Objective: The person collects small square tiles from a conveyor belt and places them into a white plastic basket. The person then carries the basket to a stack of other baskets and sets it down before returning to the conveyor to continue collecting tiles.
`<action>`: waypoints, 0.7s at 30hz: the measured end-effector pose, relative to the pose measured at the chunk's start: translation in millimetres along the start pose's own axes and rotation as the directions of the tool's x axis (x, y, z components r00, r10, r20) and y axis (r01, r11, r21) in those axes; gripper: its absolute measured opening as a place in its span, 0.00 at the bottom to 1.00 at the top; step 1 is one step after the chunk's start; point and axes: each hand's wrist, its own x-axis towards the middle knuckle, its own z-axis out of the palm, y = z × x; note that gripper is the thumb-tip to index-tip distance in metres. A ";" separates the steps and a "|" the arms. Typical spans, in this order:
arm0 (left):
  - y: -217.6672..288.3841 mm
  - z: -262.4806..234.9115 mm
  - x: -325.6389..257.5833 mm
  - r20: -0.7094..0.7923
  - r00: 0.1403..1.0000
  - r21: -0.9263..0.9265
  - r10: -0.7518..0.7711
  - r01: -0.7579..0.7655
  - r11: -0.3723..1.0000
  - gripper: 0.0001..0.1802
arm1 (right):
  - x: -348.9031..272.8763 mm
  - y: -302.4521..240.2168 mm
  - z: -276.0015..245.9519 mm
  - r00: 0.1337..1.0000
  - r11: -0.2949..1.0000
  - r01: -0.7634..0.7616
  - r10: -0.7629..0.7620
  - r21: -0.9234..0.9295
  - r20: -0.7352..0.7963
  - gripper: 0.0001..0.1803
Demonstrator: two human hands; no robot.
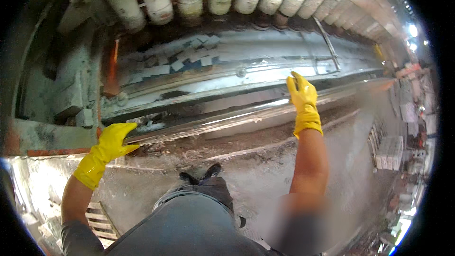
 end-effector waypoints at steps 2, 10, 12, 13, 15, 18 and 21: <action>2.4 -3.1 2.9 -0.059 0.997 0.007 0.056 -0.055 0.998 0.39 | 2.9 8.7 -1.0 0.999 0.999 0.037 -0.037 -0.017 -0.025 0.25; 10.2 -7.6 0.6 -0.198 0.980 0.000 0.008 -0.009 1.000 0.37 | 6.5 23.2 1.8 0.997 0.996 0.074 -0.075 -0.057 -0.008 0.31; 7.4 0.0 -4.1 -0.311 0.949 -0.039 -0.056 0.046 0.998 0.36 | 10.2 15.8 1.8 0.998 0.998 0.059 -0.058 -0.037 0.023 0.33; 5.8 4.6 -6.1 -0.366 0.926 -0.060 -0.088 0.070 0.996 0.35 | 9.4 13.0 0.0 0.999 1.000 0.019 -0.018 -0.001 0.037 0.33; 2.6 10.7 -7.2 -0.419 0.901 -0.007 -0.110 0.118 0.993 0.31 | 4.6 -3.1 -6.1 0.996 0.996 -0.061 0.056 0.071 0.068 0.33; 0.4 17.2 -6.4 -0.473 0.874 0.063 -0.111 0.159 0.985 0.27 | 13.3 18.4 -3.4 1.000 0.996 0.011 -0.013 0.090 0.015 0.33; 3.7 16.3 -3.8 -0.466 0.859 0.037 -0.212 0.258 0.965 0.27 | 25.3 31.6 -5.2 0.996 0.996 0.085 -0.085 0.028 0.005 0.32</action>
